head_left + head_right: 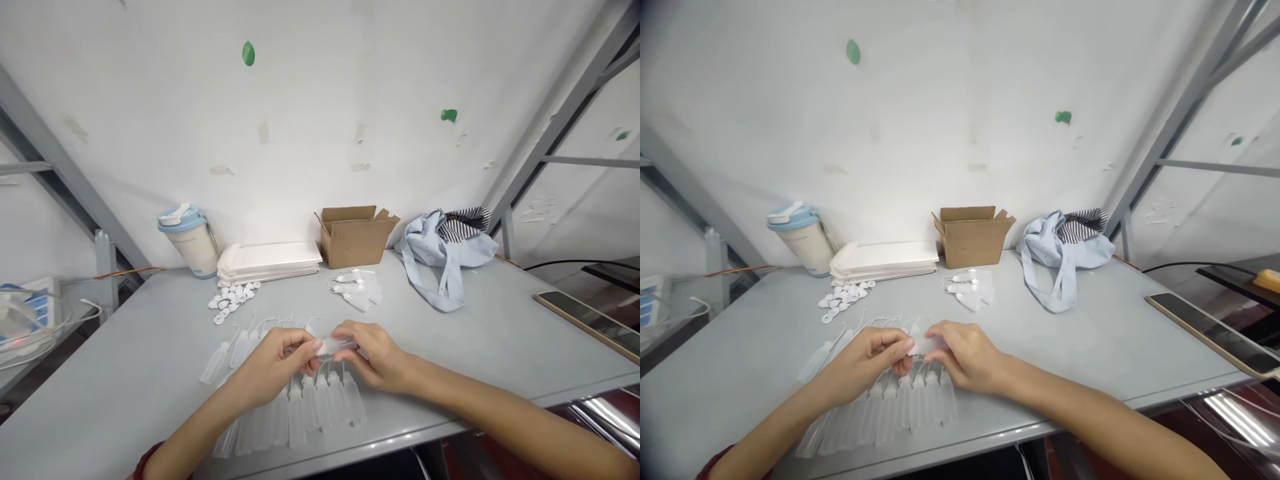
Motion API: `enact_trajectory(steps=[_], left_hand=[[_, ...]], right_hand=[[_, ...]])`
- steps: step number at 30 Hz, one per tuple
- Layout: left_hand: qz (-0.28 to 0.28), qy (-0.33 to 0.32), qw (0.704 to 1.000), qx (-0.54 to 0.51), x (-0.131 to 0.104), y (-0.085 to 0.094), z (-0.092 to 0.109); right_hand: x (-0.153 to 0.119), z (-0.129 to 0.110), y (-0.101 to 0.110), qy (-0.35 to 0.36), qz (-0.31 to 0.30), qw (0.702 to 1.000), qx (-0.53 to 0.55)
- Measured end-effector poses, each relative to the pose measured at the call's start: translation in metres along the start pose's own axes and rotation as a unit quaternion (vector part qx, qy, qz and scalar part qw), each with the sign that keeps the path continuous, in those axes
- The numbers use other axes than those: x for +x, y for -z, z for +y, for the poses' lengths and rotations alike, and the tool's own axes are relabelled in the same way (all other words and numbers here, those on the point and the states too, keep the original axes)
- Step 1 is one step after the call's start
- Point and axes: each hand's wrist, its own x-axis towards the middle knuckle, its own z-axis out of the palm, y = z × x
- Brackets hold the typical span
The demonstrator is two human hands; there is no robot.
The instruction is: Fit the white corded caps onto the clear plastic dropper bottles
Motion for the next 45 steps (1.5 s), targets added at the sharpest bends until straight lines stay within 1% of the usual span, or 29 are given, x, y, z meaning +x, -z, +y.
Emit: enact_trajectory(steps=[3,6,8,12,14,17,20,22,25,28,31,33,35,38,42,45], left_hand=[[-0.009,-0.016,1.0,0.005,-0.002,0.0,0.002],[-0.012,-0.046,0.998,0.029,-0.004,0.0,0.005],[0.0,-0.066,0.996,0.059,-0.005,-0.001,0.007],[0.048,-0.114,0.986,0.116,-0.003,-0.005,0.005],[0.051,-0.107,0.988,0.094,-0.002,-0.006,0.004],[0.004,-0.057,0.998,0.032,0.0,-0.006,0.003],[-0.026,-0.019,0.999,0.014,0.001,-0.004,0.003],[-0.032,-0.003,0.999,0.005,0.001,-0.003,0.003],[-0.035,0.007,0.999,-0.034,0.003,-0.002,0.004],[-0.018,0.013,0.994,-0.103,0.004,-0.001,0.002],[-0.023,0.03,0.985,-0.168,0.005,0.0,-0.001],[-0.029,0.037,0.979,-0.196,0.007,-0.001,-0.005],[-0.026,0.035,0.976,-0.214,0.009,-0.003,-0.007],[-0.012,0.034,0.974,-0.224,0.01,-0.007,-0.009],[0.007,0.034,0.981,-0.192,0.007,-0.008,-0.006],[0.022,0.04,0.984,-0.175,0.005,-0.009,-0.003]], right_hand=[[-0.001,-0.004,0.001,0.016,0.013,1.0,-0.018],[-0.002,-0.009,0.002,0.002,0.021,1.0,-0.015],[-0.001,-0.012,0.005,-0.03,0.016,0.999,0.005],[0.003,-0.017,0.012,-0.127,-0.014,0.988,0.083],[0.005,-0.018,0.014,-0.16,-0.012,0.979,0.129],[0.008,-0.016,0.013,-0.185,0.007,0.966,0.18],[0.009,-0.013,0.01,-0.205,0.012,0.958,0.202],[0.009,-0.013,0.009,-0.203,0.014,0.959,0.197],[0.007,-0.015,0.009,-0.171,0.015,0.973,0.153],[0.006,-0.015,0.009,-0.102,0.018,0.99,0.097],[0.005,-0.011,0.008,-0.009,0.048,0.998,0.037],[0.005,-0.009,0.008,0.016,0.056,0.998,0.016],[0.005,-0.008,0.009,0.008,0.047,0.999,0.025],[0.007,-0.011,0.013,-0.028,0.033,0.997,0.062],[0.008,-0.014,0.014,-0.094,0.025,0.988,0.118],[0.009,-0.015,0.014,-0.151,0.015,0.975,0.161]])
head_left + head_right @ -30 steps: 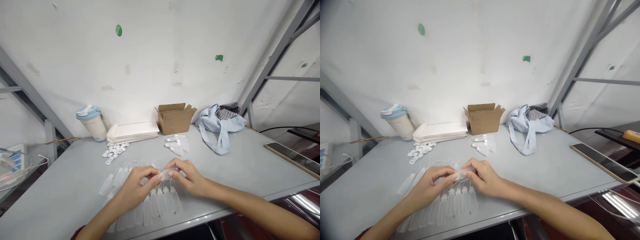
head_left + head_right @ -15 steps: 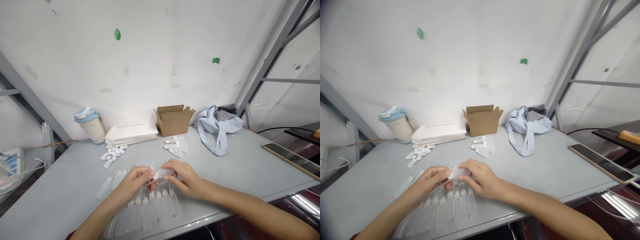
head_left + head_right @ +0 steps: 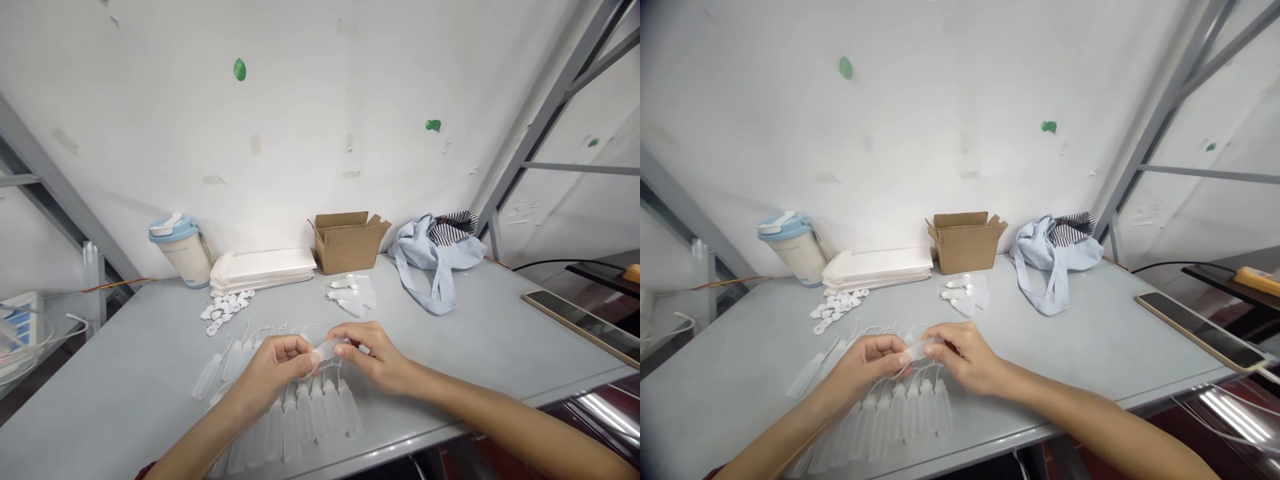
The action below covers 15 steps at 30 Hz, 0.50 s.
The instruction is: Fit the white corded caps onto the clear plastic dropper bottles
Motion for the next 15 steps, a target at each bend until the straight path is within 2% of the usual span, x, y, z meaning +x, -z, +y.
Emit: enact_trajectory(steps=[6,11,15], left_hand=[[0.002,-0.004,1.0,-0.012,0.0011,-0.0004,-0.0015],[0.009,-0.004,1.0,-0.004,0.0023,-0.0011,-0.0029],[-0.016,-0.01,1.0,-0.022,0.0027,-0.0007,-0.0012]], right_hand=[[0.003,0.0018,0.001,-0.08,-0.019,0.993,0.084],[0.0021,0.0044,0.0003,-0.135,-0.044,0.974,0.178],[0.0,0.0009,-0.0013,-0.11,-0.032,0.979,0.167]])
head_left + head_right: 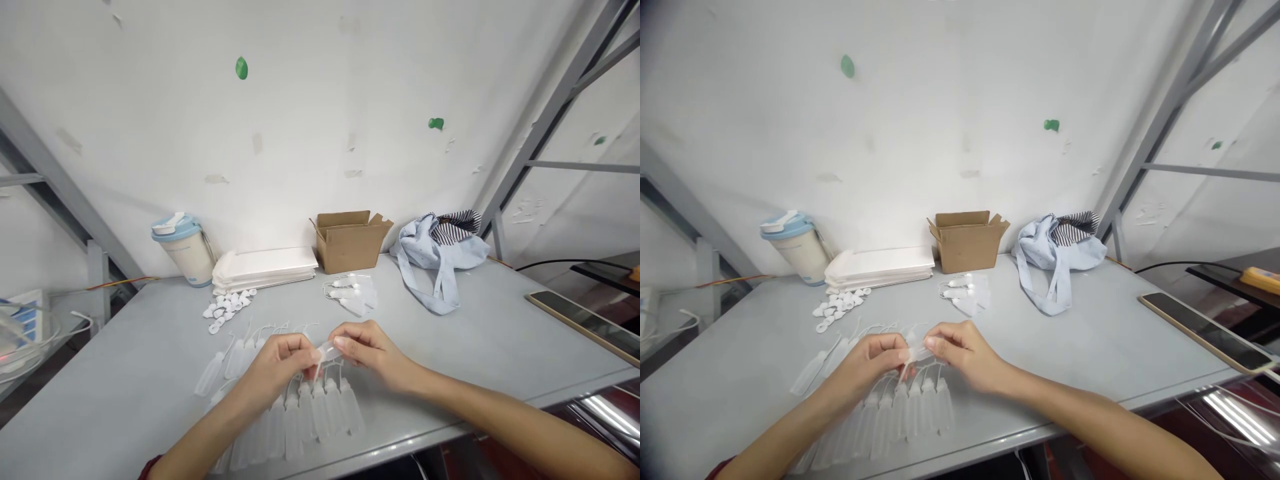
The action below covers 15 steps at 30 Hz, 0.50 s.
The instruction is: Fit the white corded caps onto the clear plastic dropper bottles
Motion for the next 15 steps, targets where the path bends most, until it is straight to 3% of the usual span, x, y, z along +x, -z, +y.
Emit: enact_trajectory(steps=[4,9,15], left_hand=[[-0.049,0.012,0.998,-0.03,-0.0019,0.002,0.0059],[-0.037,0.016,0.999,-0.036,-0.0042,0.0034,0.0088],[-0.034,-0.003,0.999,-0.035,-0.0032,0.0043,0.0037]], right_hand=[[-0.0019,-0.0041,-0.0012,0.106,0.042,0.987,-0.118],[-0.0023,-0.0001,-0.001,0.216,0.055,0.948,-0.227],[-0.0026,0.001,-0.0007,0.271,0.051,0.927,-0.255]])
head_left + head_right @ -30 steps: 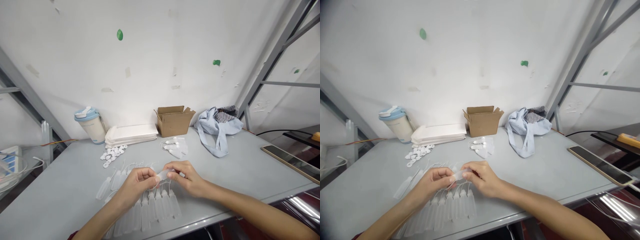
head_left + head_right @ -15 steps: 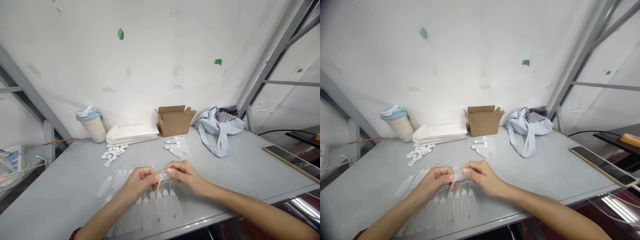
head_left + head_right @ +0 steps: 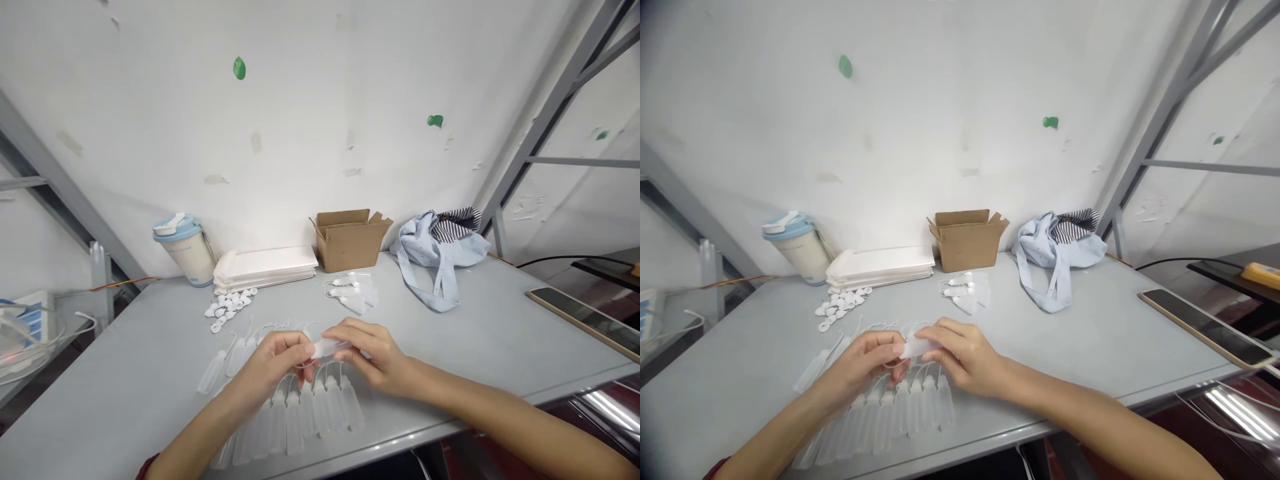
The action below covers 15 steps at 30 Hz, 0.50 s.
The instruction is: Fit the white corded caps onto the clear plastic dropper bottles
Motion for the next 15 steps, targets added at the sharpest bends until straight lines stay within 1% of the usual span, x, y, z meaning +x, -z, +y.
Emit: enact_trajectory(steps=[2,9,13,15], left_hand=[[0.006,-0.011,1.0,0.015,0.0006,-0.0005,-0.0007],[0.049,-0.045,0.991,0.113,-0.0023,-0.0038,-0.0009],[0.056,-0.063,0.981,0.172,-0.005,-0.0055,-0.0001],[0.062,-0.072,0.971,0.218,-0.0059,-0.0069,0.001]], right_hand=[[0.0005,-0.0007,0.0014,-0.019,-0.005,1.0,0.013],[0.0003,-0.0005,0.0036,-0.104,-0.022,0.991,0.078],[0.0017,-0.001,0.0047,-0.138,-0.03,0.984,0.109],[0.0028,-0.0013,0.0048,-0.159,-0.031,0.978,0.127]])
